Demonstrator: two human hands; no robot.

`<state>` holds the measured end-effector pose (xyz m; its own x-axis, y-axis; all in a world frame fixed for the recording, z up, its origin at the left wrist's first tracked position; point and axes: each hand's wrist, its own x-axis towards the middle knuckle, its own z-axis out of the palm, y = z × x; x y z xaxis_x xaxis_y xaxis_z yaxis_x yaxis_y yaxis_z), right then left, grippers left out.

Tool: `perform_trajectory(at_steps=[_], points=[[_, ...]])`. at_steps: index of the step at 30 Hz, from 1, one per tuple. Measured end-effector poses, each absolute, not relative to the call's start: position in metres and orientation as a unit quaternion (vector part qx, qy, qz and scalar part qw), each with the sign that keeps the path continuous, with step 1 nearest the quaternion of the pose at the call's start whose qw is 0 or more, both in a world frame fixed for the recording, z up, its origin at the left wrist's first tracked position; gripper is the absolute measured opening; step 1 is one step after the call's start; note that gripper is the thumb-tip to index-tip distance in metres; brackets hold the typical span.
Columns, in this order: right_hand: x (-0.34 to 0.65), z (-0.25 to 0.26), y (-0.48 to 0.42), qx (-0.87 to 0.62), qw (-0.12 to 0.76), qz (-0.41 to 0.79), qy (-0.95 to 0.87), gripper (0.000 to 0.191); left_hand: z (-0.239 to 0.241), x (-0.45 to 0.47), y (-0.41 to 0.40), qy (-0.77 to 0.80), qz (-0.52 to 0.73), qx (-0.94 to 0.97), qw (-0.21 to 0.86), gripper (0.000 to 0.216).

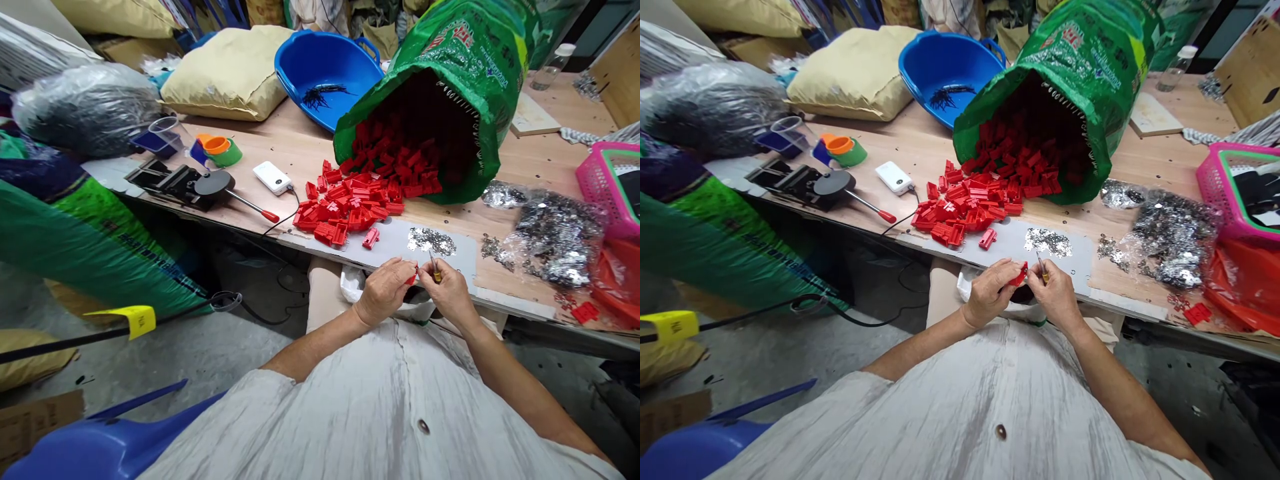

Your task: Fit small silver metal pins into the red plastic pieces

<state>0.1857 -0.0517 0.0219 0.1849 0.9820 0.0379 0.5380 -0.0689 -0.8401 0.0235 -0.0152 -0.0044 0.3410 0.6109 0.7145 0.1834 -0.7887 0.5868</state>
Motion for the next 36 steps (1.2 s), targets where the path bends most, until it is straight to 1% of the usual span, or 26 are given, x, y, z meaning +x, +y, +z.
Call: perform_trajectory(at_steps=[5,12,19,26,30,36], points=[[0.187,0.022,-0.053,-0.671,0.375,0.292,-0.569,0.015,0.001,0.024,-0.017,0.260,0.520,0.784,0.218,0.027],[0.189,0.021,-0.055,-0.667,0.366,0.323,-0.563,0.016,0.004,0.024,-0.018,0.261,0.517,0.783,0.227,0.031],[0.187,0.025,-0.057,-0.682,0.357,0.309,-0.558,0.015,0.001,0.026,-0.018,0.260,0.537,0.770,0.225,0.029],[0.195,0.029,-0.055,-0.658,0.325,0.332,-0.592,0.017,-0.002,0.025,-0.021,0.297,0.539,0.739,0.275,0.033],[0.206,0.025,-0.051,-0.628,0.313,0.378,-0.604,0.020,-0.001,0.024,-0.023,0.311,0.530,0.733,0.292,0.034],[0.213,0.020,-0.046,-0.586,0.371,0.468,-0.547,0.026,0.002,0.023,-0.024,0.301,0.520,0.739,0.304,0.035]])
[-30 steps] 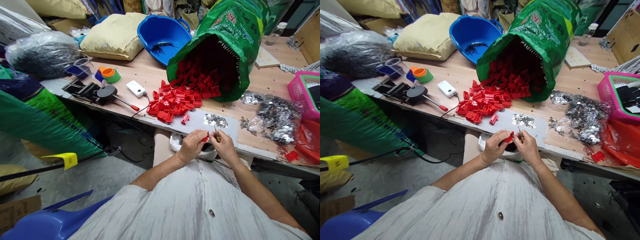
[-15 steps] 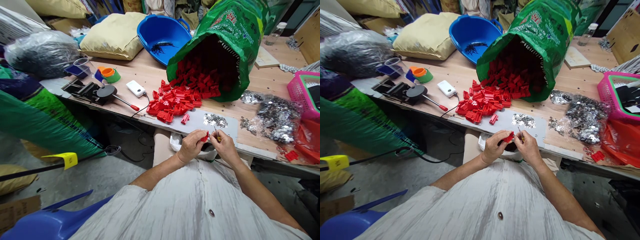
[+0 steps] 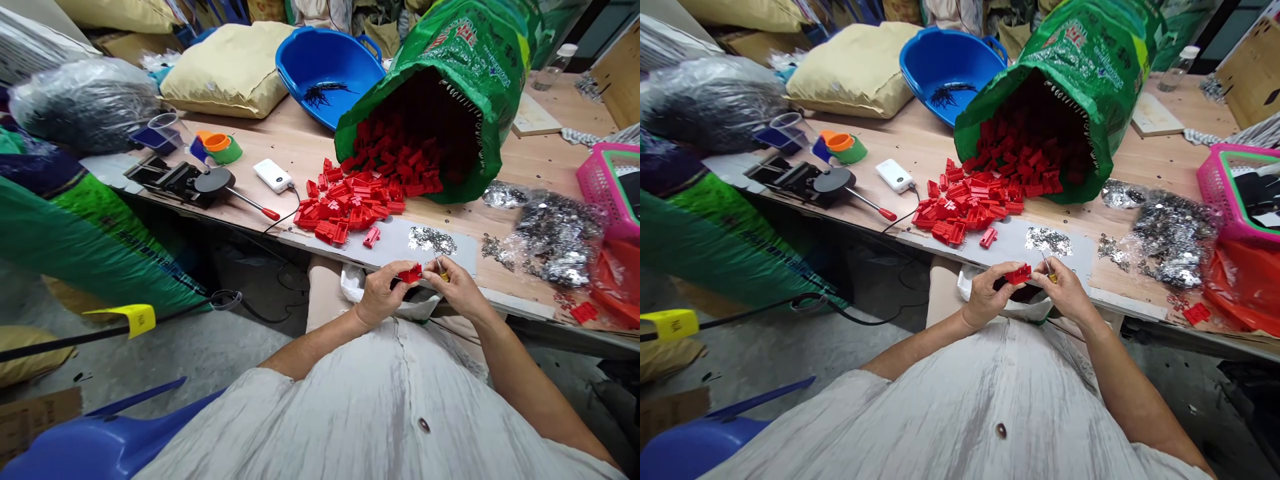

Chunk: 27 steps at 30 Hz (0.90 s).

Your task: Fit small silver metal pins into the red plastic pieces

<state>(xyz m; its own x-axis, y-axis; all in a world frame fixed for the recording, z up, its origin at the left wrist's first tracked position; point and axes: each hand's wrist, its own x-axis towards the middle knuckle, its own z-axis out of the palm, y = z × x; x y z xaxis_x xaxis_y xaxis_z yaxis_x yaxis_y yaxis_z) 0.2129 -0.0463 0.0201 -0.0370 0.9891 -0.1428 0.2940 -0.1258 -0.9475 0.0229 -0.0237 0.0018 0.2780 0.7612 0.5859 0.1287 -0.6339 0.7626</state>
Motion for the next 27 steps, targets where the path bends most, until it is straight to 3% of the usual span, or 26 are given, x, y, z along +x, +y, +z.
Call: perform_trajectory(at_steps=[15,27], points=[[0.200,0.009,-0.048,-0.584,0.377,0.526,-0.489,0.039,0.001,0.023,-0.028,0.305,0.479,0.736,0.370,0.027],[0.206,0.009,-0.058,-0.491,0.389,0.662,-0.411,0.041,-0.003,0.020,-0.032,0.294,0.471,0.615,0.560,0.032]])
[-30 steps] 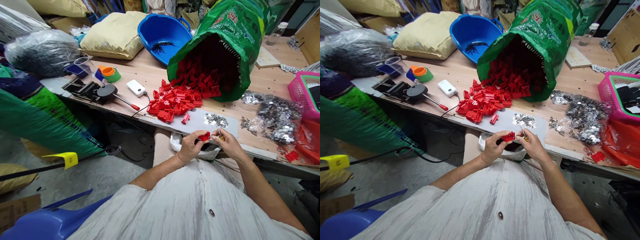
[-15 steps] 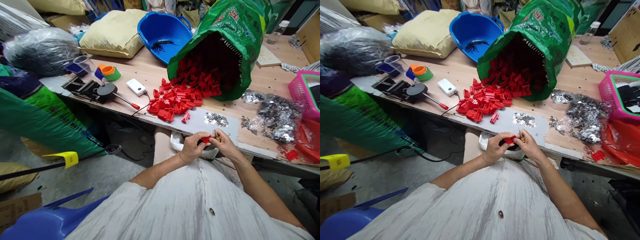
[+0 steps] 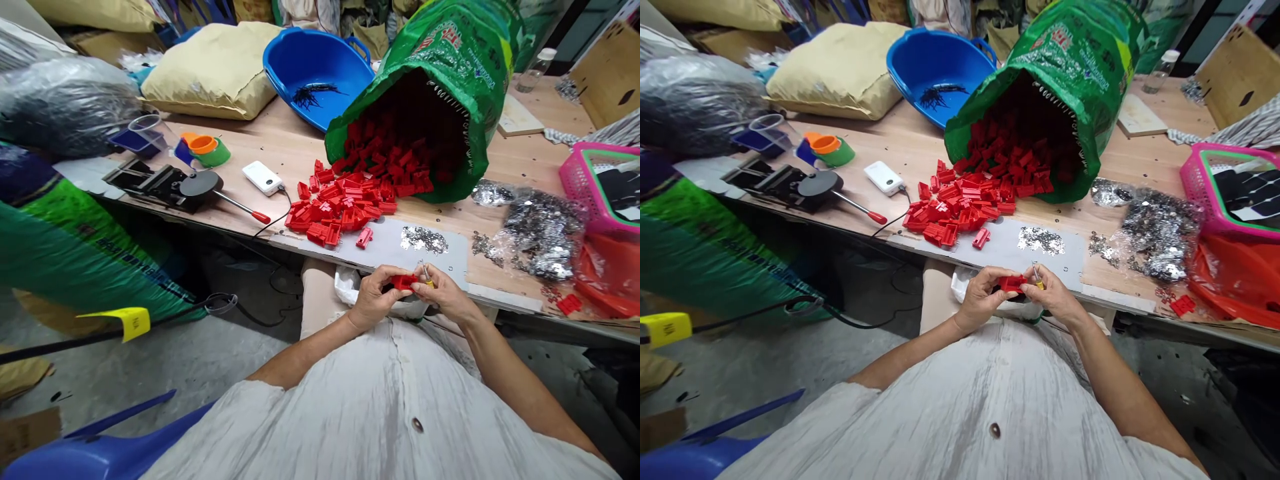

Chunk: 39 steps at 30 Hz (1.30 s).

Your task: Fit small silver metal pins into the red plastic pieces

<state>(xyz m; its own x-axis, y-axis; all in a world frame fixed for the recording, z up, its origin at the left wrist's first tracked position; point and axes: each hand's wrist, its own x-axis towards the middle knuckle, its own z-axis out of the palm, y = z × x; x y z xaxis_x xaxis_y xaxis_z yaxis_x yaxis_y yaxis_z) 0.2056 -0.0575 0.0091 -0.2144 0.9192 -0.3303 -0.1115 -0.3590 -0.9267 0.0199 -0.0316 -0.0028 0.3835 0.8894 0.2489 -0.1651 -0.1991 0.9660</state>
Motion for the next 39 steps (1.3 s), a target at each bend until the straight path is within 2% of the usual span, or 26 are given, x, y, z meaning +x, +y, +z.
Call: perform_trajectory(at_steps=[8,12,15,18,20,23,33,39], points=[[0.199,0.006,-0.067,-0.468,0.380,0.715,-0.355,0.053,-0.005,0.013,-0.030,0.247,0.461,0.502,0.689,0.036],[0.200,0.007,-0.066,-0.459,0.358,0.707,-0.402,0.052,-0.011,0.010,-0.025,0.265,0.460,0.440,0.724,0.042],[0.211,0.011,-0.055,-0.533,0.350,0.599,-0.486,0.043,-0.013,0.007,-0.018,0.273,0.482,0.406,0.727,0.042],[0.222,0.012,-0.036,-0.641,0.339,0.376,-0.577,0.027,-0.013,0.002,-0.013,0.281,0.502,0.402,0.712,0.039],[0.226,0.009,-0.023,-0.668,0.300,0.260,-0.630,0.019,-0.012,-0.001,-0.009,0.289,0.508,0.408,0.701,0.038],[0.224,0.003,-0.007,-0.674,0.233,0.165,-0.682,0.016,-0.009,-0.005,-0.005,0.303,0.508,0.421,0.688,0.036],[0.191,0.002,0.021,-0.728,0.107,0.039,-0.676,0.019,-0.009,-0.012,-0.001,0.330,0.514,0.456,0.647,0.035],[0.184,0.000,0.029,-0.744,0.094,0.059,-0.659,0.014,-0.007,-0.010,0.000,0.335,0.524,0.461,0.633,0.034]])
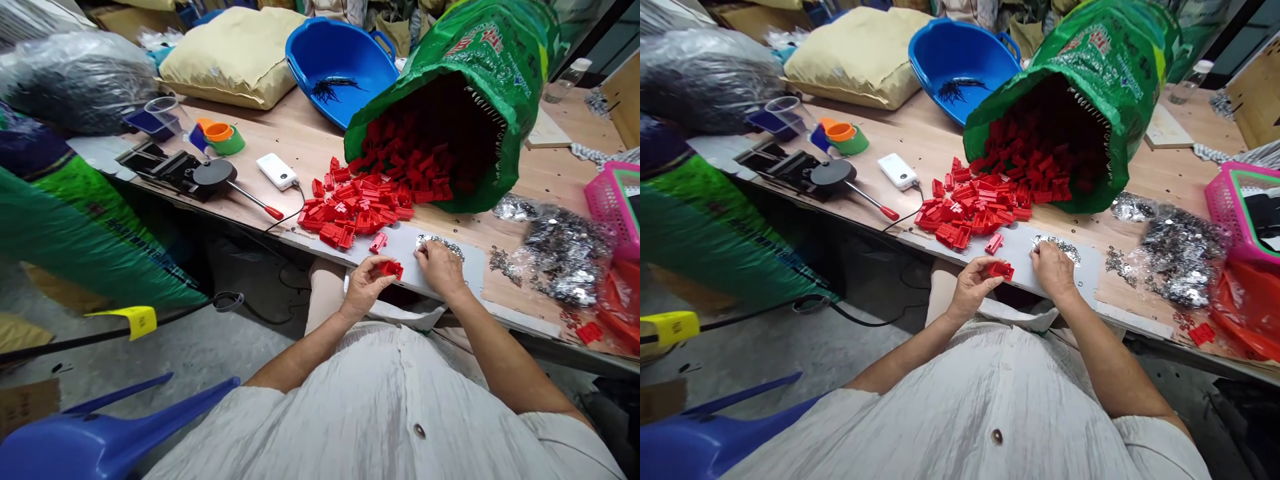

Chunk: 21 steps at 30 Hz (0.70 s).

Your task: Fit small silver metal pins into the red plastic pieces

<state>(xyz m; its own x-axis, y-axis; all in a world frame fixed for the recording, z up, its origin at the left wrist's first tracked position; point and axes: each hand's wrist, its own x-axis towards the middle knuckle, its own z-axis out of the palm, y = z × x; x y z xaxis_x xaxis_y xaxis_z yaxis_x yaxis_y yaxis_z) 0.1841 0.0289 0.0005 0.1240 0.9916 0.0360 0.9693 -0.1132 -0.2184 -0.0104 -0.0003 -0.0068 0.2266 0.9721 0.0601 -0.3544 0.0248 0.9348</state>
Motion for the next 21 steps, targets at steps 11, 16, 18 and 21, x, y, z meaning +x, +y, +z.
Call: perform_trajectory(at_steps=[11,16,18,21], points=[[0.200,0.011,0.014,-0.659,0.324,0.306,-0.606,0.014,-0.017,-0.007,0.003,0.341,0.525,0.451,0.637,0.042],[0.191,0.017,-0.003,-0.578,0.360,0.480,-0.554,0.027,-0.016,-0.002,0.003,0.351,0.521,0.486,0.608,0.042],[0.187,0.016,-0.008,-0.564,0.371,0.504,-0.539,0.030,-0.013,-0.001,0.002,0.357,0.518,0.517,0.581,0.040],[0.186,0.009,-0.011,-0.556,0.363,0.532,-0.525,0.035,-0.008,0.000,-0.002,0.353,0.512,0.558,0.549,0.038]])
